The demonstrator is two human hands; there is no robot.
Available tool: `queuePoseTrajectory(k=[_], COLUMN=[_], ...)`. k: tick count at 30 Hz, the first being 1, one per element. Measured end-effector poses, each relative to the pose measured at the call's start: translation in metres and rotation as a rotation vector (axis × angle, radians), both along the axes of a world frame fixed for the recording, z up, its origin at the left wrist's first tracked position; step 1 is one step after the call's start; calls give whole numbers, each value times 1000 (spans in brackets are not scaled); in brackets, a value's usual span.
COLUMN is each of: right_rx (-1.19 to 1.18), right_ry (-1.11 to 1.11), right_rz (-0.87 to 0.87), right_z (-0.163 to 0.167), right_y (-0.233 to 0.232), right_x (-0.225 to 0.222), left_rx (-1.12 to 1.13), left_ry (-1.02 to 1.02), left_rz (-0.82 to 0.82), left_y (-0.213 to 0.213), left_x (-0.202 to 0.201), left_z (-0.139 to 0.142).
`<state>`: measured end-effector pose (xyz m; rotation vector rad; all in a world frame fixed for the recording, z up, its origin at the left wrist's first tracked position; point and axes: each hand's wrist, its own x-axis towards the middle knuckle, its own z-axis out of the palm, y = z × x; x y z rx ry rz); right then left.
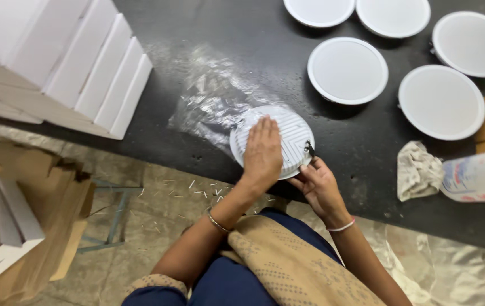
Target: The person folds and assembles cardboard boxes, wipes round white LED light diffuser panels with a cloth, wraps panels in clear plastic bags, and places the wrapped panels and boxes on the workbench. They also pick up a plastic bag and stack small cartons.
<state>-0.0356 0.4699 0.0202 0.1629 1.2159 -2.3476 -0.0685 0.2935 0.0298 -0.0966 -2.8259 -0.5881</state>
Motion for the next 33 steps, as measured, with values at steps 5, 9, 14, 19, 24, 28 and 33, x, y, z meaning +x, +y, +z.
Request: queuePoseTrajectory(k=[5, 9, 14, 19, 24, 28, 33], right_rx=[52, -16, -277, -82, -175, -90, 118], right_ry=[42, -13, 124, -141, -158, -13, 84], right_rz=[123, 36, -21, -15, -33, 125, 264], right_z=[-7, -38, -74, -62, -33, 6, 94], right_y=[-18, -25, -23, -26, -54, -59, 4], right_x=[1, -8, -17, -20, -31, -33, -4], left_rx=[30, 149, 625, -98, -214, -15, 272], left_ry=[-43, -119, -298, -162, 232, 364, 480], left_rz=[-65, -165, -594, -127, -391, -519, -516], left_y=[16, 36, 13, -99, -115, -104, -98], left_x=[12, 44, 55, 33, 15, -5, -22], left_z=[26, 53, 76, 69, 26, 11, 31])
